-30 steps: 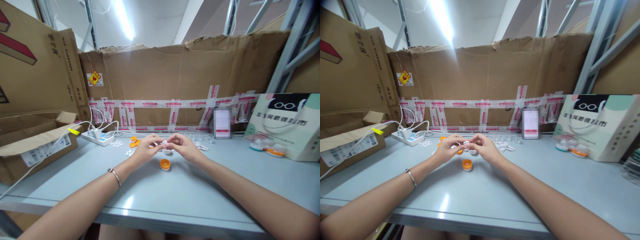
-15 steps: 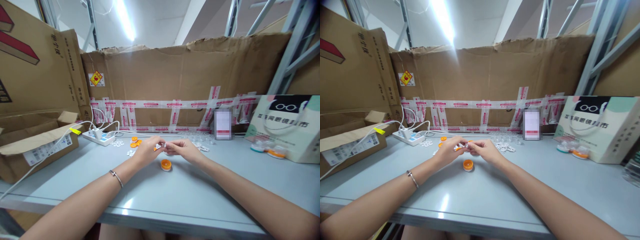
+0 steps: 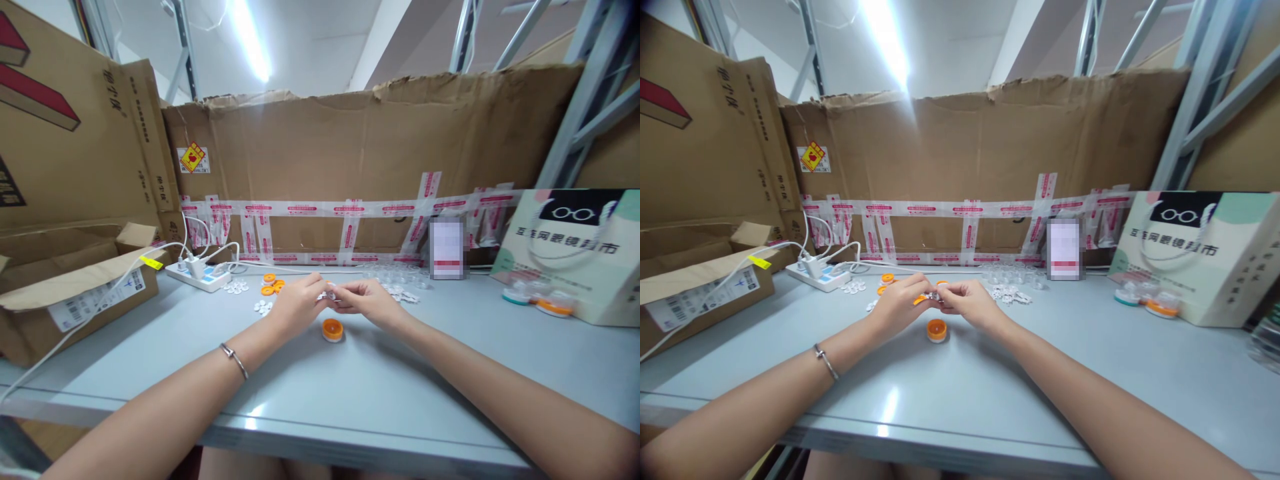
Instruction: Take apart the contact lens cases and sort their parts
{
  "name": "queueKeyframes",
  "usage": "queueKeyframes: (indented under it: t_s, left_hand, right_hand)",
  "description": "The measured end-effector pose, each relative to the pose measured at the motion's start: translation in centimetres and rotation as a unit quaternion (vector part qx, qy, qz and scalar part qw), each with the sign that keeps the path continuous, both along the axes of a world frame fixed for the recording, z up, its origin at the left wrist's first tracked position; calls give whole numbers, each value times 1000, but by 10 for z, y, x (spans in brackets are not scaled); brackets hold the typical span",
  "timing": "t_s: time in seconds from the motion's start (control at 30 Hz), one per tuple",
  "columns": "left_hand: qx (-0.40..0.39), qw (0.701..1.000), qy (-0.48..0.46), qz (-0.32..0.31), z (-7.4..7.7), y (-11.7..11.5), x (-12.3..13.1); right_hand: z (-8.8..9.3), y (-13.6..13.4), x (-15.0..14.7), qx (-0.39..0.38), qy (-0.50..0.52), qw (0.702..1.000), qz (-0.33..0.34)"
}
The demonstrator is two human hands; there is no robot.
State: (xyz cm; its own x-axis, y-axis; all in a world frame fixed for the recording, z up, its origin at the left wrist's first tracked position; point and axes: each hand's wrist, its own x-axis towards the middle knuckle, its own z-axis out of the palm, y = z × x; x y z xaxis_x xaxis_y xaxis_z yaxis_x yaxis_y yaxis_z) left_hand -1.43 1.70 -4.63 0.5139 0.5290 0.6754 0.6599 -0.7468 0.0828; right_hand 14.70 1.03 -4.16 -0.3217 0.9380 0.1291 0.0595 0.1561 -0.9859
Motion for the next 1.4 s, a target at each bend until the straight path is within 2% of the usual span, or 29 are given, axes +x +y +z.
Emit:
queueKeyframes:
  t_s: [0.2, 0.33, 0.5, 0.73, 1.0, 1.13, 1.3, 1.4]
  left_hand:
    - [-33, 997, -55, -32, 2, -1, -1]
    - [-47, 996, -78, -24, 2, 1, -2]
    - [-22, 999, -27, -4, 2, -2, -1]
    - [51, 997, 49, 7, -1, -2, 0]
    - [80, 995, 63, -3, -2, -4, 2]
    - [69, 996, 48, -9, 0, -4, 2]
    - [36, 997, 9, -63, 2, -4, 1]
    - [32, 995, -31, -86, 2, -3, 0]
  right_hand:
    - [0, 0, 1, 9, 21, 1000, 14]
    - [0, 1, 1, 13, 33, 999, 16]
    - [1, -1, 1, 14, 23, 1000, 11]
    - [3, -4, -1, 42, -21, 999, -7]
    - [2, -3, -1, 58, -28, 998, -28]
    - [0, -1, -1, 32, -5, 999, -16]
    - [1, 2, 4, -57, 21, 998, 18]
    - [0, 5, 7, -72, 32, 997, 25]
